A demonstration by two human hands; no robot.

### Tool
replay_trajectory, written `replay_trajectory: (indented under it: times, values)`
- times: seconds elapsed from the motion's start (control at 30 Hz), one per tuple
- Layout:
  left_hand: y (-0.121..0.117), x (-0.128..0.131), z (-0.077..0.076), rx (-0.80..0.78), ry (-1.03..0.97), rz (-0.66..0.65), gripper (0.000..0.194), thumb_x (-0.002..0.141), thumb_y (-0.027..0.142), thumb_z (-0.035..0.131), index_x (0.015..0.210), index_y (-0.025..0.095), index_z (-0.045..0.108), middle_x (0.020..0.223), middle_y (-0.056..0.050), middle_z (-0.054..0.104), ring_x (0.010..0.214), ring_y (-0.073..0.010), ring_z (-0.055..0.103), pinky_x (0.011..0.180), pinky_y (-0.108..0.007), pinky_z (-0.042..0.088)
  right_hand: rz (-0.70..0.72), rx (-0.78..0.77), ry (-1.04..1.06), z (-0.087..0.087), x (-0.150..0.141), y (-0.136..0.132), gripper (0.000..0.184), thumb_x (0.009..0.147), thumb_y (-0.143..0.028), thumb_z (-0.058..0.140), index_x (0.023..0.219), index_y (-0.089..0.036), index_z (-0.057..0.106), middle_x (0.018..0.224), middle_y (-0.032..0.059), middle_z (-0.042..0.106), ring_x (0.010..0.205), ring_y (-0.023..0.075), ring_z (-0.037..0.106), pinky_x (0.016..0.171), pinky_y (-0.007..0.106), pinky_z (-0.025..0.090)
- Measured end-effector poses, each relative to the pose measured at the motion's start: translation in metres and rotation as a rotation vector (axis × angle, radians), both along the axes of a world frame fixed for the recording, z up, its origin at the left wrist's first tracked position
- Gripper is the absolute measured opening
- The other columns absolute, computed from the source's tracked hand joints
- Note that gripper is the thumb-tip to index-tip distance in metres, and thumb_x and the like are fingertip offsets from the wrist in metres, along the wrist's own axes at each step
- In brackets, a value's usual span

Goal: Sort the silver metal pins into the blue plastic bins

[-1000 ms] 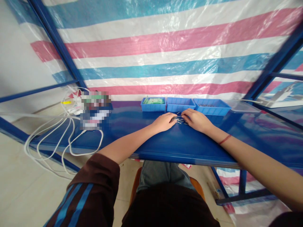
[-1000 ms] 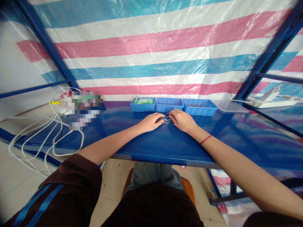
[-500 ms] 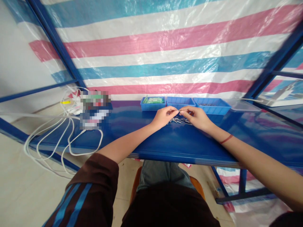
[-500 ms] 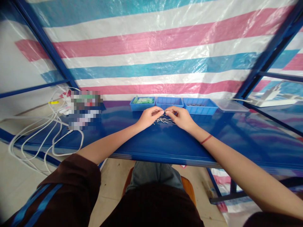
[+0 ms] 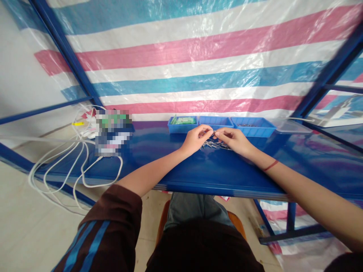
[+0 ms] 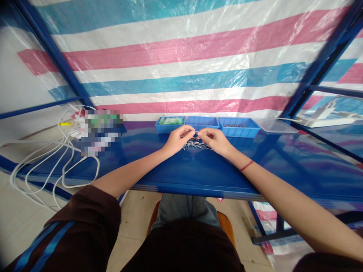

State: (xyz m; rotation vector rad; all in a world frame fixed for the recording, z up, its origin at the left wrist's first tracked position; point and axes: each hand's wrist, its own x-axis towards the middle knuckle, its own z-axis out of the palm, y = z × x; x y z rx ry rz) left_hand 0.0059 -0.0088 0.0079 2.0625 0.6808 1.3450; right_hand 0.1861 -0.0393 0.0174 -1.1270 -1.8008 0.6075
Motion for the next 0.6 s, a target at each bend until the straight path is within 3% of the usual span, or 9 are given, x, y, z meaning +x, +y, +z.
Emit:
replay_trajectory:
  times: [0.13, 0.33, 0.47, 0.6]
  values:
    - [0.001, 0.0, -0.002, -0.007, 0.068, 0.033, 0.013, 0.086, 0.025, 0.058, 0.092, 0.016, 0.063, 0.092, -0.004, 0.069, 0.084, -0.0135, 0.064, 0.077, -0.025, 0.048, -0.061, 0.156, 0.066, 0.002, 0.0, -0.001, 0.039, 0.075, -0.054, 0.065, 0.088, -0.018, 0.068, 0.081, 0.0062, 0.071, 0.07, 0.0173, 0.061, 0.065, 0.03, 0.048]
    - [0.002, -0.002, -0.004, 0.073, 0.285, 0.063, 0.019, 0.089, 0.03, 0.054, 0.099, 0.017, 0.063, 0.098, -0.005, 0.069, 0.091, -0.0156, 0.064, 0.086, -0.029, 0.048, -0.211, 0.336, -0.24, 0.012, 0.01, 0.0, 0.028, 0.085, -0.043, 0.055, 0.079, -0.018, 0.066, 0.073, 0.0049, 0.067, 0.06, 0.0153, 0.055, 0.059, 0.028, 0.042]
    - [0.001, -0.005, -0.006, 0.22, 0.482, 0.106, 0.027, 0.089, 0.033, 0.055, 0.111, 0.019, 0.061, 0.109, -0.007, 0.066, 0.105, -0.0193, 0.06, 0.097, -0.034, 0.044, -0.55, 0.423, -0.362, 0.026, 0.047, 0.009, 0.021, 0.084, -0.031, 0.052, 0.087, -0.018, 0.068, 0.083, 0.0069, 0.071, 0.071, 0.0181, 0.061, 0.07, 0.029, 0.043]
    - [0.0, -0.006, -0.008, 0.254, 0.647, 0.11, 0.031, 0.09, 0.04, 0.052, 0.112, 0.021, 0.062, 0.119, -0.006, 0.062, 0.113, -0.0208, 0.056, 0.101, -0.036, 0.042, -0.948, 0.344, -0.442, 0.032, 0.092, 0.016, 0.029, 0.082, -0.025, 0.051, 0.099, -0.014, 0.07, 0.089, 0.0126, 0.072, 0.078, 0.021, 0.063, 0.074, 0.03, 0.04]
